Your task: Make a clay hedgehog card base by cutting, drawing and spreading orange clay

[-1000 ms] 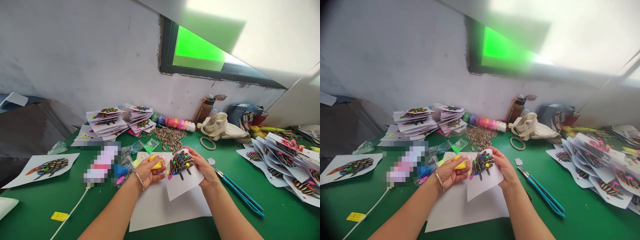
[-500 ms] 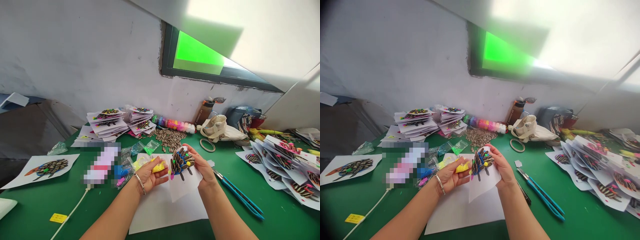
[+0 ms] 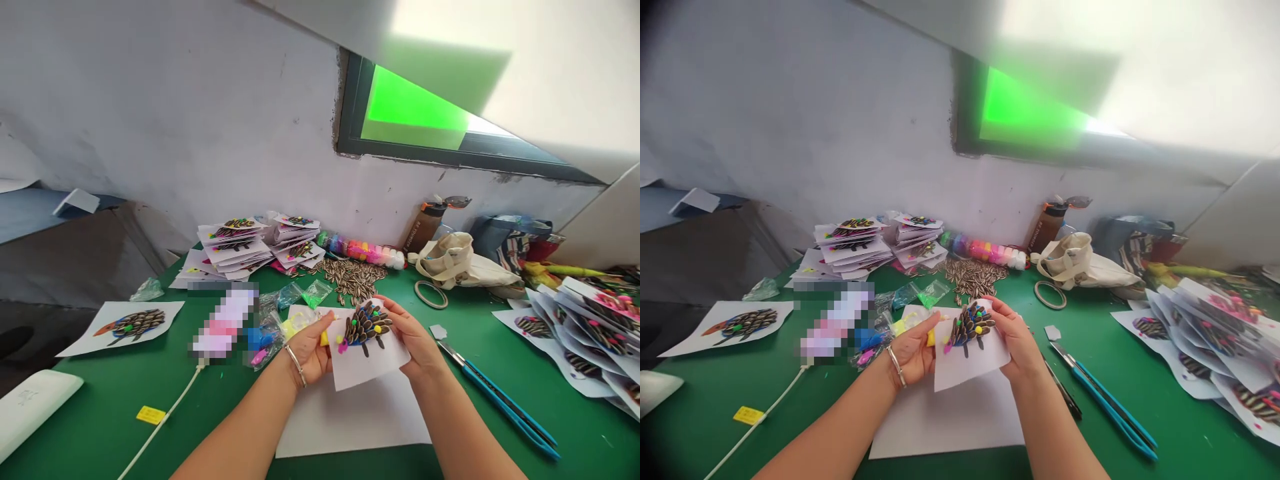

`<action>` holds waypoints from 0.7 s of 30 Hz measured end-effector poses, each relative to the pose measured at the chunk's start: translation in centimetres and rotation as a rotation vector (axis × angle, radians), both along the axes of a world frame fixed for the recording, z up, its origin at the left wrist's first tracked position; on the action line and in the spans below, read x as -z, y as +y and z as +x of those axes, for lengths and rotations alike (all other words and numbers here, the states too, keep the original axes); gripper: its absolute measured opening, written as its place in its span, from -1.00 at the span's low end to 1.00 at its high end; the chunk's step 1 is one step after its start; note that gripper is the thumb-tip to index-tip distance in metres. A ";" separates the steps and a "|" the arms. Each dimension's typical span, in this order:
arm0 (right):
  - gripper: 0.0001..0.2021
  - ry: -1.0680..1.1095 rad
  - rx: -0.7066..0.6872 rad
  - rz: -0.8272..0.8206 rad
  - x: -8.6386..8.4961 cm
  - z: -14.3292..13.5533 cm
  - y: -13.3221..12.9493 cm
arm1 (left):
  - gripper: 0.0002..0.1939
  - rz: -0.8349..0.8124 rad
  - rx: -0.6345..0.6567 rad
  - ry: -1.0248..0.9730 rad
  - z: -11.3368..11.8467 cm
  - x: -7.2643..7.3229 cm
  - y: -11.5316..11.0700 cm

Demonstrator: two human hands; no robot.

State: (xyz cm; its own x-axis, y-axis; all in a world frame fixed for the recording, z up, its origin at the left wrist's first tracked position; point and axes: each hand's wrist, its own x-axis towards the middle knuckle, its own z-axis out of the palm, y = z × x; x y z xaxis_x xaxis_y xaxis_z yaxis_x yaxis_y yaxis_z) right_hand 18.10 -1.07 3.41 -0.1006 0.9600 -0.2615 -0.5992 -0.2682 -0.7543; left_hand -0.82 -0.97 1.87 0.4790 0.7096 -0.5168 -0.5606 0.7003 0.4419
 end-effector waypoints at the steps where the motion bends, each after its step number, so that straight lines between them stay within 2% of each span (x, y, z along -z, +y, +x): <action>1: -0.58 -0.028 0.020 -0.028 0.5 0.1 0.2 | -0.70 0.018 -0.028 -0.012 0.1 0.1 0.0; 5: -0.62 -0.082 0.079 -0.126 1.5 0.4 0.4 | -0.74 0.029 -0.075 -0.006 0.2 0.7 0.1; 8: -0.71 -0.010 0.034 -0.172 1.4 0.4 0.0 | -0.72 0.016 -0.105 0.017 0.1 0.7 0.3; 14: -0.64 0.174 -0.041 -0.108 0.8 0.4 -2.1 | -0.68 0.005 -0.162 0.057 -0.3 0.1 0.6; 17: -0.70 0.114 -0.070 -0.097 1.0 0.1 -3.4 | -0.69 0.023 -0.201 0.073 -0.3 0.0 0.7; 21: -0.77 -0.074 -0.154 -0.110 1.5 -0.9 -4.4 | -0.72 0.052 -0.228 0.096 -0.3 0.0 0.7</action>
